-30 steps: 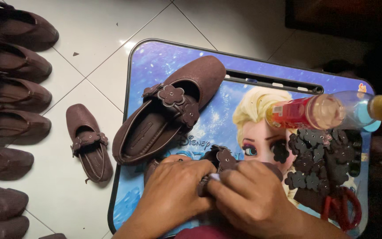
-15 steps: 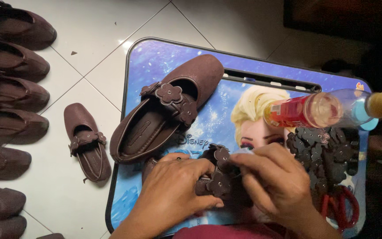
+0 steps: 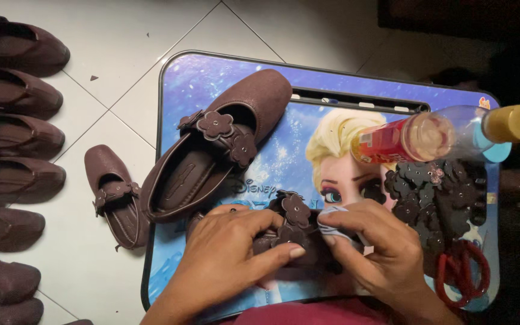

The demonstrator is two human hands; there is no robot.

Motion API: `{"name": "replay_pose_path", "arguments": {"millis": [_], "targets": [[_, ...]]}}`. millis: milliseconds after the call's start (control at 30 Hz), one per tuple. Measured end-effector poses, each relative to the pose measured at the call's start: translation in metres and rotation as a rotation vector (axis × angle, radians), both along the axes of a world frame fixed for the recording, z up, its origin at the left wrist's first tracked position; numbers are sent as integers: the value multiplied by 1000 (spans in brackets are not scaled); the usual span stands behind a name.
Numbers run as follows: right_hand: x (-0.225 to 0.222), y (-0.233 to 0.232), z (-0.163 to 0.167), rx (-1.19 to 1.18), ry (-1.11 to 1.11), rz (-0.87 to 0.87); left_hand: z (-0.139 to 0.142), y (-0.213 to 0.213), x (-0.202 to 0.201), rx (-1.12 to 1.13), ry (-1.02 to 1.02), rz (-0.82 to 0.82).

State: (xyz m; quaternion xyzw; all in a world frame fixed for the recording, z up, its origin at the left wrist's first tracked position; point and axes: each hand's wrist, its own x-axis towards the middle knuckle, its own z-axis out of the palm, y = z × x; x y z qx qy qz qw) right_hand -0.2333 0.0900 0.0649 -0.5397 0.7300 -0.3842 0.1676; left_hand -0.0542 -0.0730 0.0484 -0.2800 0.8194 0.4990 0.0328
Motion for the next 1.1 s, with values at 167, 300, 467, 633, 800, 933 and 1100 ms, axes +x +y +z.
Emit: {"name": "replay_pose_path", "arguments": {"millis": [167,300,467,633,800,933,1100], "targets": [[2,3,-5,11,-63,20,0,3,-1,-66,124,46],[9,-8,-2,-50,43,142,-2,4,0,-52,50,32],[16,-20,-2,-79,179,237,-5,6,-1,-118,160,64],[13,-15,0,-16,115,199,-4,6,-1,-104,90,53],[13,-13,-6,20,-37,95,-3,5,-2,-139,124,55],[13,-13,-11,9,-99,79,0,4,-2,-110,122,61],[8,-10,-16,30,-167,35,4,9,-1,-17,142,262]]}}
